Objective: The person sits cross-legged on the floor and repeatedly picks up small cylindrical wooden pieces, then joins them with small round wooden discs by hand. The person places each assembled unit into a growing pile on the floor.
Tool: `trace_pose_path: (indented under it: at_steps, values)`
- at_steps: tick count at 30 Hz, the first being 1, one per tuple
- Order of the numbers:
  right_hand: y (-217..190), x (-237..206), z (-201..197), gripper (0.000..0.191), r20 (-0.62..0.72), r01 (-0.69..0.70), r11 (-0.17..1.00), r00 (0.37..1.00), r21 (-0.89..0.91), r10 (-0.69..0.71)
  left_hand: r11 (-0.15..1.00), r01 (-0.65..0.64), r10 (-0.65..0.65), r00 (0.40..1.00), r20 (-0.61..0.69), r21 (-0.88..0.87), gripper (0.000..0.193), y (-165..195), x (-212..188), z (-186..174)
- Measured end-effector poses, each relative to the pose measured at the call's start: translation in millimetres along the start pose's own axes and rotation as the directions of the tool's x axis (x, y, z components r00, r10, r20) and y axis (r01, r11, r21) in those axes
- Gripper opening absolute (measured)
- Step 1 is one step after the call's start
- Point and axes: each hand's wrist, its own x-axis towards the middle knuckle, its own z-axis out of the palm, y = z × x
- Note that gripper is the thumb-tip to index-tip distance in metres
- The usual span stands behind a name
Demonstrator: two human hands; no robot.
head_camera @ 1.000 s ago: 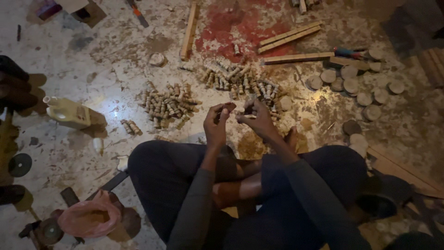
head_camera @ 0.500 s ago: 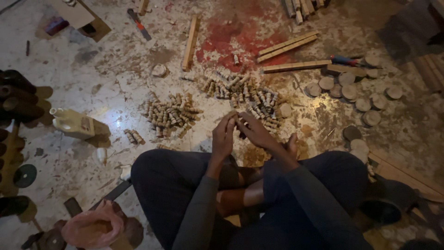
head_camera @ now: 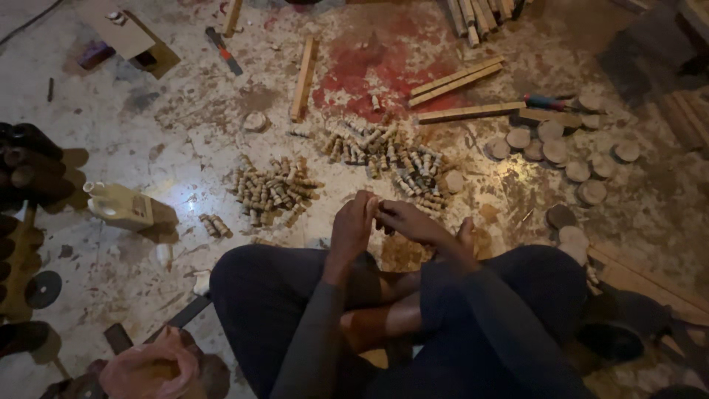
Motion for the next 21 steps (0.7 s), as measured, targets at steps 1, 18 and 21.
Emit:
trace_pose_path:
  at_steps: [1, 18, 21]
  values:
    - [-1, -2, 4, 0.027, -0.065, 0.007, 0.996, 0.998, -0.092, -0.013, 0.999, 0.032, -0.031, 0.999, 0.020, -0.027, 0.029, -3, -3, 3]
    - [0, -5, 17, 0.021, -0.341, 0.205, 0.945, 0.896, -0.255, -0.286, 0.953, 0.161, -0.206, 0.966, -0.157, -0.256, 0.034, -24, -2, 28]
    - [0, -11, 23, 0.018, -0.380, 0.242, 0.894, 0.840, -0.376, -0.387, 0.927, 0.220, -0.273, 0.951, -0.145, -0.303, 0.034, -23, -2, 31]
